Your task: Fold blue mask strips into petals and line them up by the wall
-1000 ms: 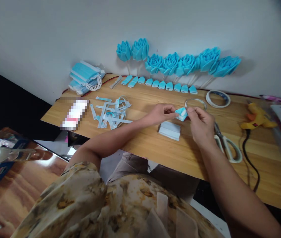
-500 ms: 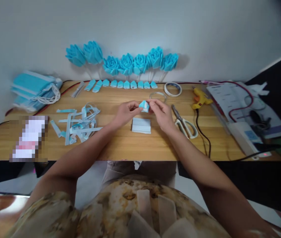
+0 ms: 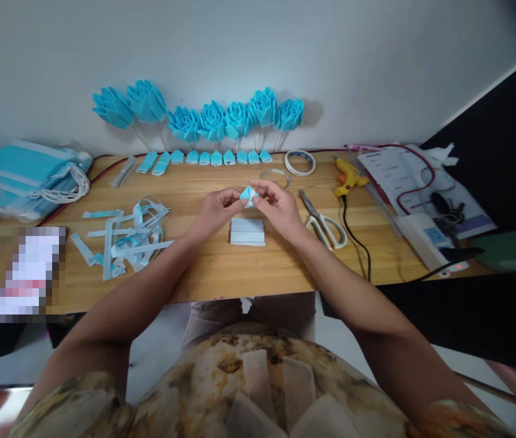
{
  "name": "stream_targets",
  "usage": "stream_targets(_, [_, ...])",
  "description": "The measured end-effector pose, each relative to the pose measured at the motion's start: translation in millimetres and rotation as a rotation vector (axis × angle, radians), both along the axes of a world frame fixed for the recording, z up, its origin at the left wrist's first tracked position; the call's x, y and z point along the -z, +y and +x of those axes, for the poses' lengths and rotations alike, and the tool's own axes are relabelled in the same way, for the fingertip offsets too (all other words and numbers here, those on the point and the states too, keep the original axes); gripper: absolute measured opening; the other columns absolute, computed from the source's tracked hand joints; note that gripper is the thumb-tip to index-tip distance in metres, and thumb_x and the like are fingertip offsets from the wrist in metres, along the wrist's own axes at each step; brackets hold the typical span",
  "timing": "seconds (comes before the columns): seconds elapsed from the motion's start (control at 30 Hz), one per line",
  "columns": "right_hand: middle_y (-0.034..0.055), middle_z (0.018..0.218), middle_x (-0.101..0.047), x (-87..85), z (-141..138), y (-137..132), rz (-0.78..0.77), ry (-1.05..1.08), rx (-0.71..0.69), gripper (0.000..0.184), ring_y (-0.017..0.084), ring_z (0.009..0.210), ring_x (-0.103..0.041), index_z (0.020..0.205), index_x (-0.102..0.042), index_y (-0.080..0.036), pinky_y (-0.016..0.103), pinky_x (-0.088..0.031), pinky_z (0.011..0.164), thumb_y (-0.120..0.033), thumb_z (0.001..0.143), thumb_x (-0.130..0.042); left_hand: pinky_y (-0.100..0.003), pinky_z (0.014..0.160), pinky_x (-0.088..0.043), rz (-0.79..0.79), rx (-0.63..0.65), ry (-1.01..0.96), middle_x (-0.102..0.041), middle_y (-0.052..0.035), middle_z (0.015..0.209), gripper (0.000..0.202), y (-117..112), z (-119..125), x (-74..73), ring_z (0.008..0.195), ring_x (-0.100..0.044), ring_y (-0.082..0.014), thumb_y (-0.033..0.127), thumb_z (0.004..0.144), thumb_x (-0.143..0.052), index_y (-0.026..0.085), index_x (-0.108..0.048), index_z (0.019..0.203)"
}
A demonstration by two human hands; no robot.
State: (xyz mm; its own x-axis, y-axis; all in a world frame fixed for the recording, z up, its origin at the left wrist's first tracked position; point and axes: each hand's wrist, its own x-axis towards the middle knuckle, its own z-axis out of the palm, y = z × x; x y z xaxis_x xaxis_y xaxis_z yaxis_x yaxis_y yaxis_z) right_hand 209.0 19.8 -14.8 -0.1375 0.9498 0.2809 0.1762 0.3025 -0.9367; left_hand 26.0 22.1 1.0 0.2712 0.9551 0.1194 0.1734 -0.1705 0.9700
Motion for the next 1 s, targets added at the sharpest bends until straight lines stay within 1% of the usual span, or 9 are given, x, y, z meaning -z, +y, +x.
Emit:
stream_targets(0.1, [-0.0002, 0.087, -0.066, -0.1, -0.9, 0.0, 0.004, 0.009, -0.009, 0.041, 0.014, 0.078, -0.06, 0.123, -0.067, -0.021, 0.028, -0.048, 0.07, -0.03, 0.083, -0.065, -0.028, 0.067, -0.042, -0.003, -0.01, -0.048, -0.06, 0.0003, 0.072, 0.033, 2.2, 0.4, 4.0, 0.068, -0.051, -0.0129, 0.051, 0.08, -0.07, 0.019, -0.063, 0.076])
stream_targets(0.2, [-0.0016, 0.084, -0.065, 0.0, -2.5, -1.0, -0.022, -0.002, -0.044, 0.045, 0.013, 0.073, -0.058, 0.127, -0.063, -0.022, 0.028, -0.047, 0.067, -0.029, 0.083, -0.065, -0.029, 0.071, -0.045, -0.011, -0.006, -0.114, -0.065, -0.0016, 0.079, 0.036, 3.9, 0.9, 7.6, 0.072, -0.056, -0.0142, 0.052, 0.077, -0.074, 0.018, -0.066, 0.083])
stream_targets(0.27, [-0.0024, 0.082, -0.064, 0.0, -3.9, -2.2, -0.02, -0.012, -0.071, 0.048, 0.013, 0.07, -0.056, 0.13, -0.061, -0.022, 0.028, -0.046, 0.067, -0.027, 0.082, -0.065, -0.028, 0.069, -0.044, -0.007, -0.009, -0.109, -0.064, -0.0007, 0.075, 0.034, 3.7, 1.0, 7.9, 0.07, -0.054, -0.0138, 0.05, 0.075, -0.076, 0.018, -0.066, 0.082])
stream_targets(0.43, [-0.0028, 0.082, -0.063, -0.6, -6.6, -4.5, 0.001, -0.044, -0.109, 0.049, 0.012, 0.071, -0.056, 0.131, -0.06, -0.021, 0.028, -0.047, 0.069, -0.023, 0.083, -0.064, -0.027, 0.064, -0.042, -0.001, -0.021, -0.088, -0.06, 0.0008, 0.068, 0.031, 2.0, -0.5, 5.2, 0.064, -0.05, -0.0124, 0.046, 0.073, -0.078, 0.019, -0.063, 0.071])
stream_targets(0.63, [-0.0031, 0.083, -0.063, -1.6, -6.8, -5.4, -0.006, -0.067, -0.12, 0.05, 0.011, 0.072, -0.056, 0.134, -0.059, -0.021, 0.027, -0.047, 0.07, -0.02, 0.084, -0.063, -0.027, 0.065, -0.043, -0.011, -0.013, -0.12, -0.064, -0.0002, 0.071, 0.027, 3.5, -2.8, 8.3, 0.066, -0.053, -0.0128, 0.043, 0.075, -0.077, 0.018, -0.068, 0.076])
stream_targets(0.77, [-0.0027, 0.083, -0.061, -3.1, -7.3, -6.9, -0.004, -0.081, -0.124, 0.049, 0.011, 0.071, -0.054, 0.133, -0.061, -0.021, 0.027, -0.046, 0.069, -0.021, 0.084, -0.063, -0.026, 0.064, -0.041, -0.03, -0.025, -0.121, -0.062, 0.0001, 0.069, 0.027, 3.0, -3.4, 11.1, 0.065, -0.052, -0.0128, 0.043, 0.076, -0.077, 0.018, -0.066, 0.073])
stream_targets(0.87, [-0.0022, 0.084, -0.061, -3.5, -7.6, -7.4, 0.001, -0.101, -0.126, 0.048, 0.012, 0.071, -0.054, 0.132, -0.062, -0.023, 0.028, -0.046, 0.07, -0.021, 0.084, -0.062, -0.027, 0.066, -0.042, -0.02, -0.008, -0.097, -0.062, -0.0002, 0.07, 0.028, 4.9, -4.3, 13.9, 0.066, -0.053, -0.0133, 0.044, 0.079, -0.075, 0.018, -0.066, 0.073])
stream_targets(0.93, [-0.0018, 0.085, -0.062, -3.3, -7.3, -6.9, 0.004, -0.111, -0.116, 0.049, 0.012, 0.072, -0.054, 0.133, -0.062, -0.024, 0.028, -0.046, 0.07, -0.021, 0.084, -0.063, -0.028, 0.069, -0.045, 0.014, -0.011, -0.067, -0.064, -0.0012, 0.073, 0.03, 7.1, -5.8, 11.8, 0.069, -0.055, -0.0148, 0.047, 0.082, -0.072, 0.019, -0.066, 0.076])
stream_targets(1.0, [-0.0012, 0.087, -0.062, -3.0, -6.4, -5.6, -0.002, -0.106, -0.09, 0.05, 0.012, 0.072, -0.053, 0.134, -0.062, -0.023, 0.028, -0.046, 0.071, -0.02, 0.084, -0.063, -0.03, 0.075, -0.048, 0.093, -0.053, -0.008, -0.069, -0.003, 0.081, 0.03, 5.9, -8.4, 0.6, 0.076, -0.06, -0.0172, 0.049, 0.085, -0.069, 0.019, -0.068, 0.085])
